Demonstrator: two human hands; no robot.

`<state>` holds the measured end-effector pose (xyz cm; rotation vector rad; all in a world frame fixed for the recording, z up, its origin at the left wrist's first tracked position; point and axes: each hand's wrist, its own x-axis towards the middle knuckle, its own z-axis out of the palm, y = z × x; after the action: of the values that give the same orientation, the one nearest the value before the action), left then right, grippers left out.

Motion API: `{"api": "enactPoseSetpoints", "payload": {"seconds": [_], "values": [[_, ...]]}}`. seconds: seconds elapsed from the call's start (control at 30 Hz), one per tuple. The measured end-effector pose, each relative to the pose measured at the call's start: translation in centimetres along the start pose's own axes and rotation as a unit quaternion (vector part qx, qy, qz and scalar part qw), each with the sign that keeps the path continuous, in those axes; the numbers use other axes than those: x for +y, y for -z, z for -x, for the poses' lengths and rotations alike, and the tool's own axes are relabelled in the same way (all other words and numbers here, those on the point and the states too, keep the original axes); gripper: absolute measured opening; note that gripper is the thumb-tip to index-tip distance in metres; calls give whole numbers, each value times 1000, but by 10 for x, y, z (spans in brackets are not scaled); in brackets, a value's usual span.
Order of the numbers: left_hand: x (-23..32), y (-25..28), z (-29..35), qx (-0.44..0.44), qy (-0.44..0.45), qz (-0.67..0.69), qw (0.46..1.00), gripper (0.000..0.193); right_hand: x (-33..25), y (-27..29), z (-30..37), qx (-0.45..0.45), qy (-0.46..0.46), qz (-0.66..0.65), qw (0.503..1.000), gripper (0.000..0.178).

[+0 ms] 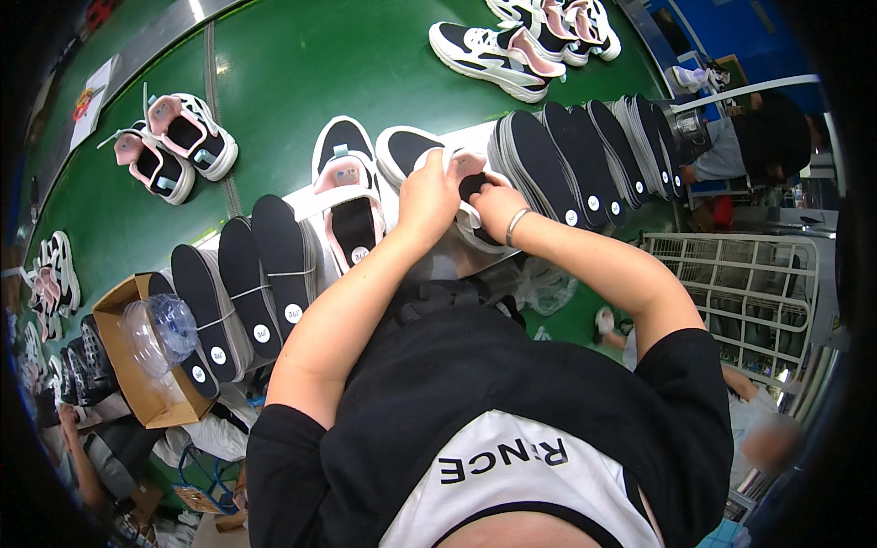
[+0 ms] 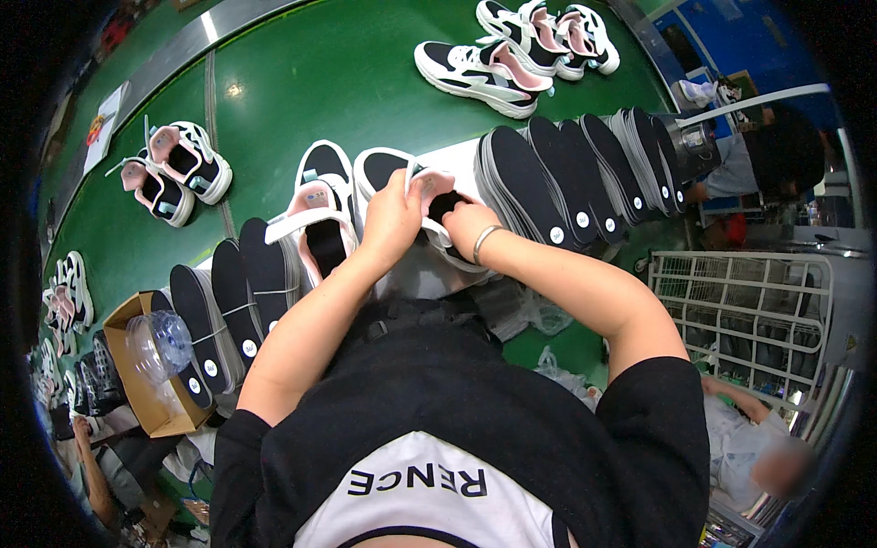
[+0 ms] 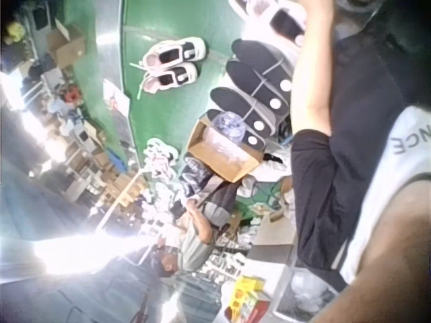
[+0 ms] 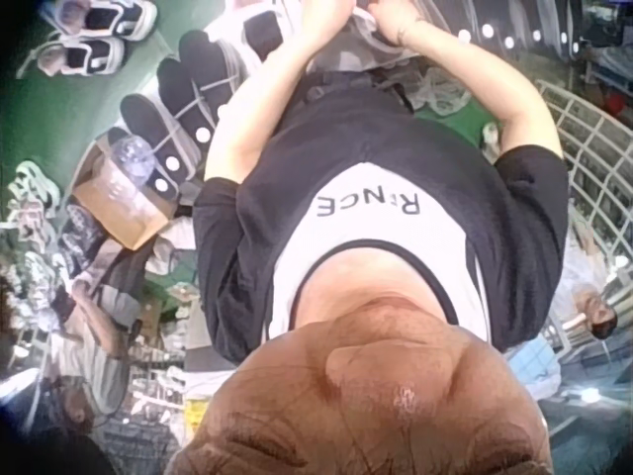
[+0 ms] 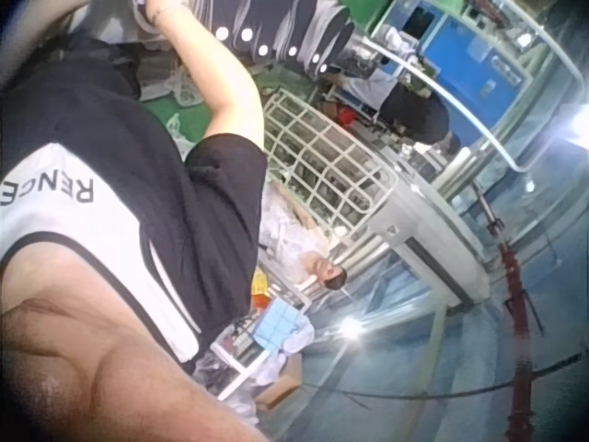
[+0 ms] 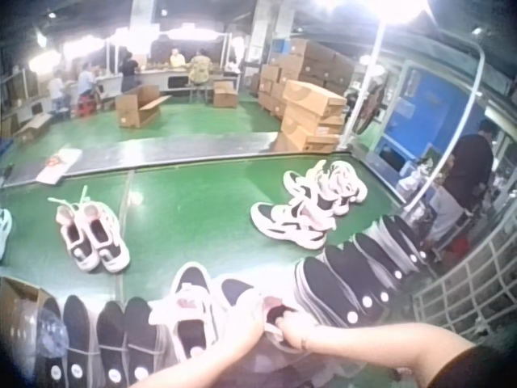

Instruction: The person inserts insoles and various padding components into sneakers, positioning them inside the shoes and pressing them down to ensure a proper fit.

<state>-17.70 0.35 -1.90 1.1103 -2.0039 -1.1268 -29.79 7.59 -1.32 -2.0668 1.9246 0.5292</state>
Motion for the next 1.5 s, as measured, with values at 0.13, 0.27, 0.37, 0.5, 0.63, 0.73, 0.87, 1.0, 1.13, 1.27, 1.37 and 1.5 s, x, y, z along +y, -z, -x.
{"api": "enactPoseSetpoints", "payload": {"seconds": [0.13,0.27,0.37,0.5,0.63,0.73,0.87,1.0,1.13,1.27,1.37,1.5], "values": [[0,-1,-4,-14,0,-12,1000,22,0,15,-20,-227,-7,49,973,24],[3,0,-4,-1,-9,8,1000,21,-2,20,-29,-310,27,122,942,28],[2,-2,-6,-16,9,1,1000,22,-1,13,-30,-268,-29,74,960,32],[6,-1,-7,-8,11,-13,1000,22,-2,34,-22,-290,23,135,947,33],[8,-6,-8,-13,19,-13,1000,22,9,30,-15,-306,153,200,918,29],[4,-5,-8,3,27,-17,999,23,8,69,13,-306,36,-10,951,31],[14,-8,-10,-35,63,-11,997,24,23,34,20,-328,38,-9,944,29],[15,-5,-3,-22,72,5,997,25,27,42,22,-309,43,-51,949,30],[6,-1,24,-8,55,66,996,21,40,83,44,-3,52,-202,978,26],[8,10,31,-30,97,82,991,22,46,118,58,139,25,-406,903,17],[8,6,29,-15,70,70,995,23,27,98,66,72,69,-311,945,19],[13,0,15,-43,110,111,987,27,9,45,38,-89,22,-244,965,21]]}}
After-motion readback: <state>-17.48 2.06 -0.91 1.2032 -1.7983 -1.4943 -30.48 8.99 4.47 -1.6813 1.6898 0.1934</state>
